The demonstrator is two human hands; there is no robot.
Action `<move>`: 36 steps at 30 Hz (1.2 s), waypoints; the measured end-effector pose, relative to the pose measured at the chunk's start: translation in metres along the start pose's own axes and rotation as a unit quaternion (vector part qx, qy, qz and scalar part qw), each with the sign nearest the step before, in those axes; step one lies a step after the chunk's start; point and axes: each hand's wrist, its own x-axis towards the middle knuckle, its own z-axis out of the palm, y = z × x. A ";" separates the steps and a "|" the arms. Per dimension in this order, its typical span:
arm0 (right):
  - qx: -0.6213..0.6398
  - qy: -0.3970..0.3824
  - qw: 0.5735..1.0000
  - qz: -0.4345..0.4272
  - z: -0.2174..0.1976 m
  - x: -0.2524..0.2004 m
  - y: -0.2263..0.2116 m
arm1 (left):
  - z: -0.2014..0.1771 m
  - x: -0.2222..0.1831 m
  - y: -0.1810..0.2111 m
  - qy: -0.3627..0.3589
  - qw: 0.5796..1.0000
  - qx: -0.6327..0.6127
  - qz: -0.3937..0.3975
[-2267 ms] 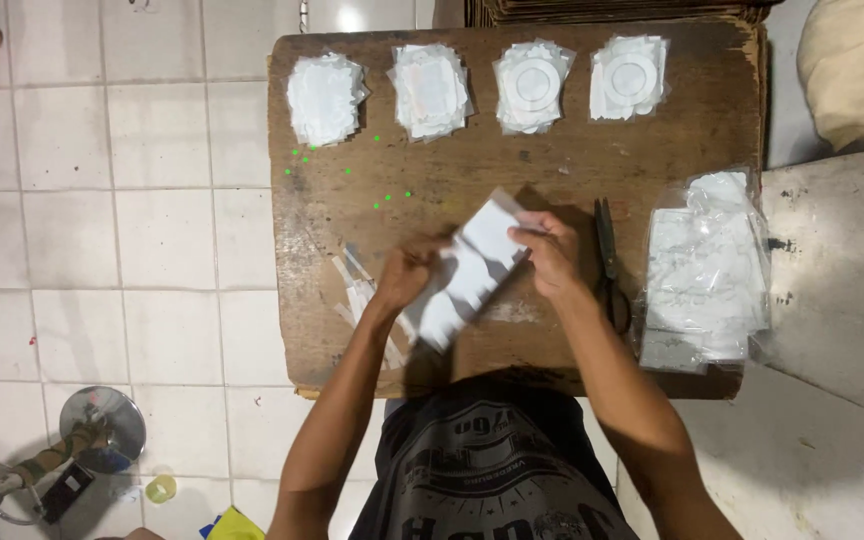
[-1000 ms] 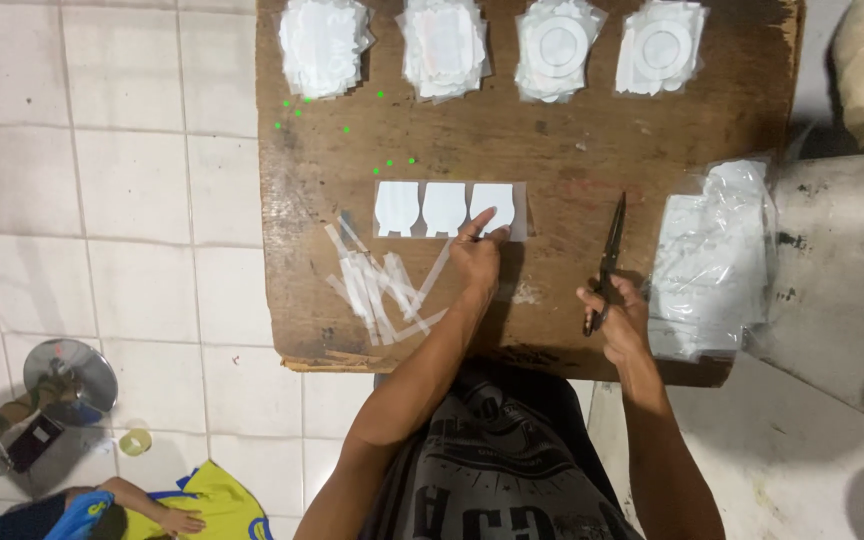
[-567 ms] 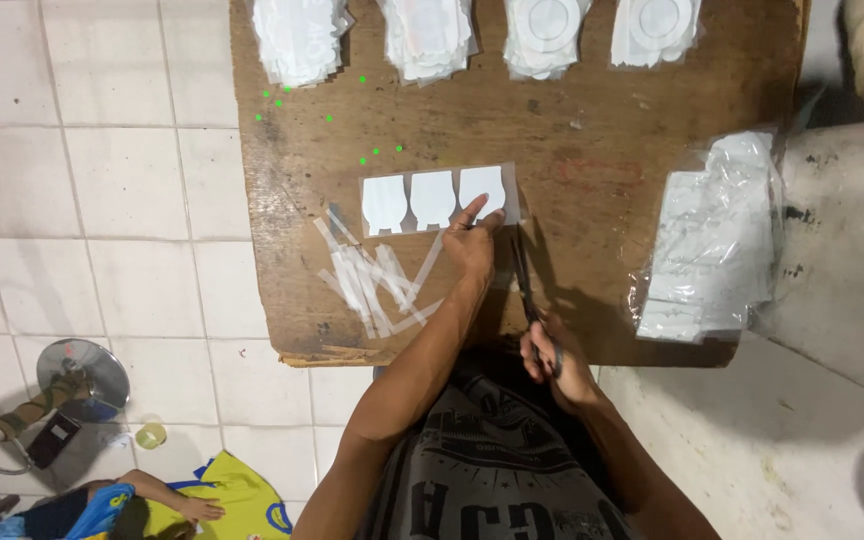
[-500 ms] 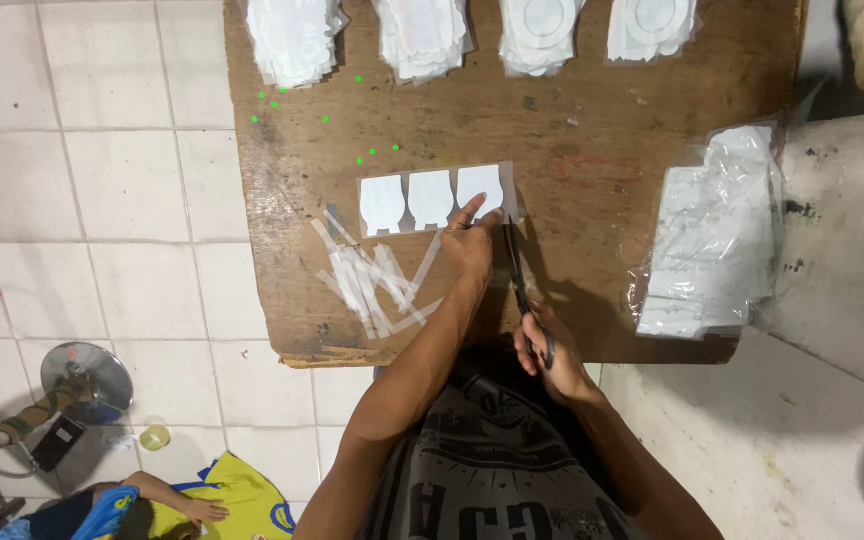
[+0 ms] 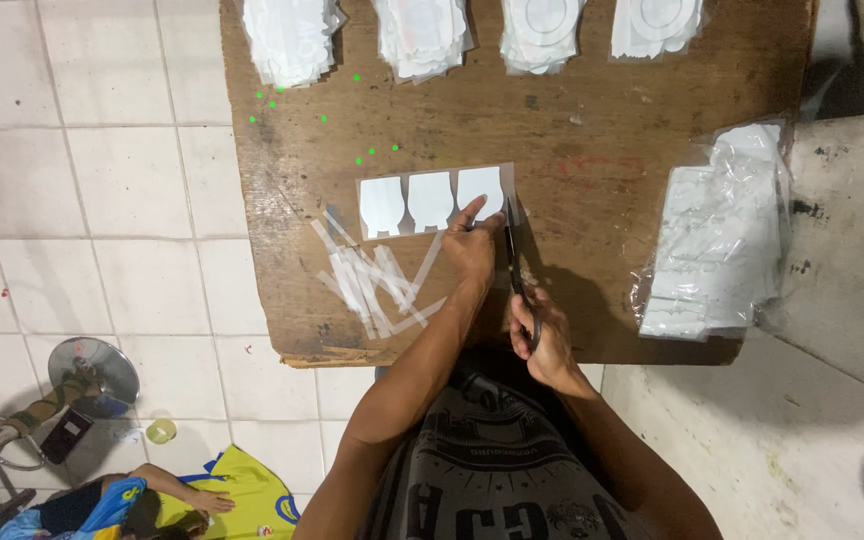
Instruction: Cutting sheets of white material into smaller individual pieces using scissors on a wooden table.
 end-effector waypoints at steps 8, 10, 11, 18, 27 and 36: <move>0.009 0.008 1.000 -0.006 0.017 -0.010 -0.024 | 0.003 -0.002 -0.007 0.017 0.999 -0.039 0.023; 0.009 0.009 1.000 -0.009 0.019 -0.007 -0.026 | 0.001 -0.003 -0.006 0.019 0.998 -0.045 0.027; 0.012 0.014 1.000 0.000 0.020 -0.004 -0.026 | -0.001 -0.004 -0.004 0.013 0.999 -0.025 0.016; 0.046 0.009 0.999 -0.011 0.022 0.029 -0.026 | -0.010 -0.019 0.011 -0.005 0.999 0.045 -0.014; 0.084 -0.109 0.990 0.043 0.020 0.014 -0.058 | -0.038 -0.030 0.009 0.069 0.960 0.027 0.269; 0.108 -0.137 0.984 -0.017 -0.042 -0.036 -0.071 | -0.011 0.001 -0.009 -0.011 0.790 0.486 0.374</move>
